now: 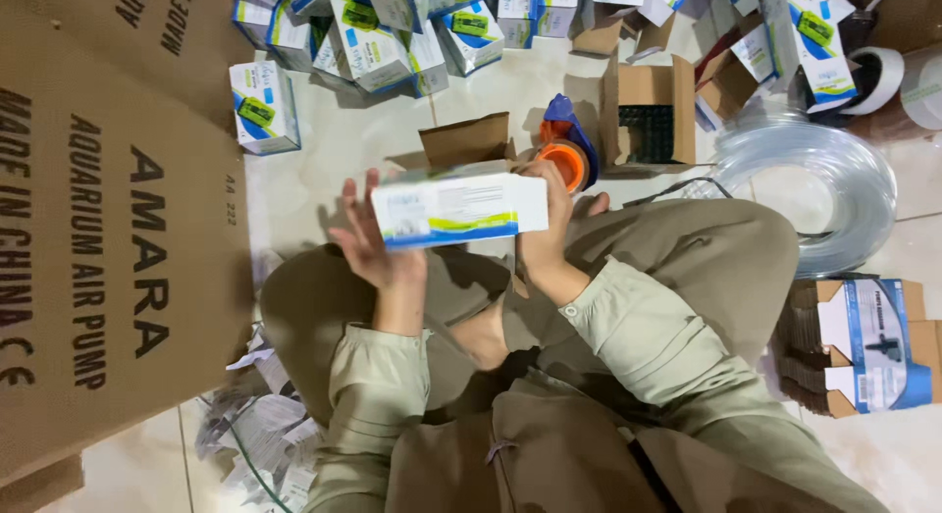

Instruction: The person sits on the floor and packs small green devices into small product boxes. They use a tape dispenser to seal the boxes and place them into a larger cardboard box. The person also handles a roll of clear tubing and places it into a box.

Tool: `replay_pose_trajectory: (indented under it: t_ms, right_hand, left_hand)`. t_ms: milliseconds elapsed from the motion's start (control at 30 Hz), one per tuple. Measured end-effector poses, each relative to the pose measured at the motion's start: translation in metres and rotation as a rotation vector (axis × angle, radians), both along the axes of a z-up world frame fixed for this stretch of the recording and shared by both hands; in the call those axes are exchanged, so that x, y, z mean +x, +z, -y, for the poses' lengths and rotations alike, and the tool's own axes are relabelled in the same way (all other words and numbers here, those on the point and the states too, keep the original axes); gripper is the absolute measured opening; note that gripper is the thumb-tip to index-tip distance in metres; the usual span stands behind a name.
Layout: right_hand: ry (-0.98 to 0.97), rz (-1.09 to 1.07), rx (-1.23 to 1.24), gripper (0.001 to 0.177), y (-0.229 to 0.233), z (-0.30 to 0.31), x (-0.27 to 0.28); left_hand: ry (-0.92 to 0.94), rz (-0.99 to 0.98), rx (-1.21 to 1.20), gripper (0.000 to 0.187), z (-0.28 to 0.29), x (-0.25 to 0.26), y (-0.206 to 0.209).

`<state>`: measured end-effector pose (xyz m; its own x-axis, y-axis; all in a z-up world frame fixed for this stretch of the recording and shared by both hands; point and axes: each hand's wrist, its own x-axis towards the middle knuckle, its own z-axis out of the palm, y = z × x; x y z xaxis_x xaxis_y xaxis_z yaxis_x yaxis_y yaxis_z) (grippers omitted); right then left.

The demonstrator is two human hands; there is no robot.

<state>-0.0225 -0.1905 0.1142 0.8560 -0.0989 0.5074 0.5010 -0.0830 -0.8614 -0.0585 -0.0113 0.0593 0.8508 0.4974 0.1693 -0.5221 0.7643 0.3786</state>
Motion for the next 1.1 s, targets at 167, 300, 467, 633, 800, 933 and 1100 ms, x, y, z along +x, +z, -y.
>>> replay_pose_trajectory:
  t_ms: [167, 300, 467, 633, 800, 933, 1100]
  right_hand:
    - [0.032, -0.063, -0.004, 0.009, 0.018, -0.025, -0.026]
    - [0.126, 0.027, -0.211, 0.018, 0.021, -0.035, -0.038]
    - [0.216, 0.097, -0.242, 0.020, 0.036, -0.031, -0.042]
    - [0.443, -0.025, -0.136, 0.030, 0.048, -0.029, -0.048]
    - [0.557, -0.393, -0.267, 0.093, 0.025, -0.033, -0.041]
    - [0.619, -0.529, -0.264, 0.097, 0.017, -0.030, -0.033]
    - [0.871, -0.705, 0.286, 0.091, -0.010, -0.021, -0.026]
  left_hand:
    - [0.091, -0.285, 0.176, 0.080, 0.030, -0.012, -0.025]
    - [0.036, -0.770, -0.275, 0.058, 0.081, -0.014, 0.107]
    - [0.164, -0.764, 0.013, 0.047, 0.058, -0.011, 0.144]
    - [0.178, -0.560, -0.119, 0.049, 0.032, -0.007, 0.095]
    - [0.237, -0.632, 0.422, 0.099, 0.031, -0.014, 0.061]
    - [0.260, -0.579, 0.453, 0.101, 0.025, -0.015, 0.056]
    - [0.158, -0.555, 0.130, 0.046, 0.038, -0.009, 0.120]
